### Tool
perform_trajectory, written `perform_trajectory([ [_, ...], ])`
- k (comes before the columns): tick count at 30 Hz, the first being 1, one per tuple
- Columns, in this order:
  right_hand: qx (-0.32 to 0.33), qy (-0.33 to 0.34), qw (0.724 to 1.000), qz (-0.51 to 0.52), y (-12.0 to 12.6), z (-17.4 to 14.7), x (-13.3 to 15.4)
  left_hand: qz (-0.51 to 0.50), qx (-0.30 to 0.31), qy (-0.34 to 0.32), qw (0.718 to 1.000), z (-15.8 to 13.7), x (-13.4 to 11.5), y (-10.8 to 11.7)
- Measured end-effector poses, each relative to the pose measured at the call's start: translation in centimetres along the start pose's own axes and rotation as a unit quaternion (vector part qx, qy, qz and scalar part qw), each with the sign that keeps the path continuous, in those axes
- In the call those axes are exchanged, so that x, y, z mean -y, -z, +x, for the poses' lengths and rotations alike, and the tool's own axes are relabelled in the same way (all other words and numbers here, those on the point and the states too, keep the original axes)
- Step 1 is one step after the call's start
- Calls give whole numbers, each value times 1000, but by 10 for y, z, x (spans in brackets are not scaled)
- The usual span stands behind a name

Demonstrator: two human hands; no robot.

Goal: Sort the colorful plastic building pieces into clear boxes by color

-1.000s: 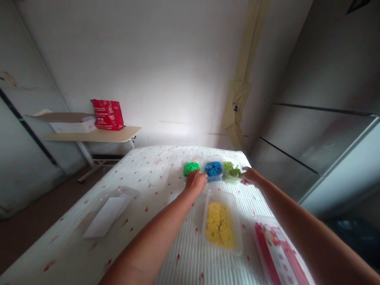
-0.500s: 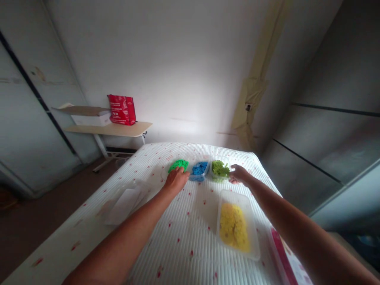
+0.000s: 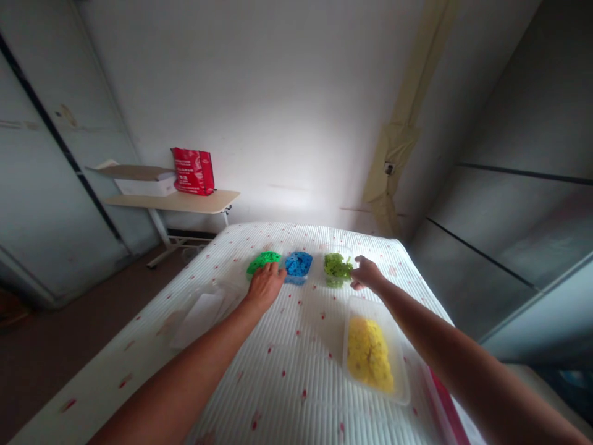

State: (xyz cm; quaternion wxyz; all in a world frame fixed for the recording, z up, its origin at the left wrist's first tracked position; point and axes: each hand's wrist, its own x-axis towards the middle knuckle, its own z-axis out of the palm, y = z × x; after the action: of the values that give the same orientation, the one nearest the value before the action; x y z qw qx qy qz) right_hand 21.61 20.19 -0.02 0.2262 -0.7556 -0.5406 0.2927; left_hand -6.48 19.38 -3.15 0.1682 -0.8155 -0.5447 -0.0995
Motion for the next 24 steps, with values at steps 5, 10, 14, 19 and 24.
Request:
perform_trajectory([
  [5, 18, 15, 999, -32, -9, -10, 11, -17, 1, 13, 1000, 2, -15, 2],
  [10, 7, 26, 993, -118, 30, -22, 7, -8, -12, 36, 999, -2, -19, 9],
  [14, 104, -11, 985, -134, 68, -42, -19, -8, -58, 58, 997, -15, -22, 22],
  [19, 234, -50, 970, -34, 76, -65, -54, -71, -66, -16, 995, -40, -51, 43],
  [24, 201, -55, 977, 39, 62, -74, -53, -138, -51, -80, 986, -56, -83, 50],
])
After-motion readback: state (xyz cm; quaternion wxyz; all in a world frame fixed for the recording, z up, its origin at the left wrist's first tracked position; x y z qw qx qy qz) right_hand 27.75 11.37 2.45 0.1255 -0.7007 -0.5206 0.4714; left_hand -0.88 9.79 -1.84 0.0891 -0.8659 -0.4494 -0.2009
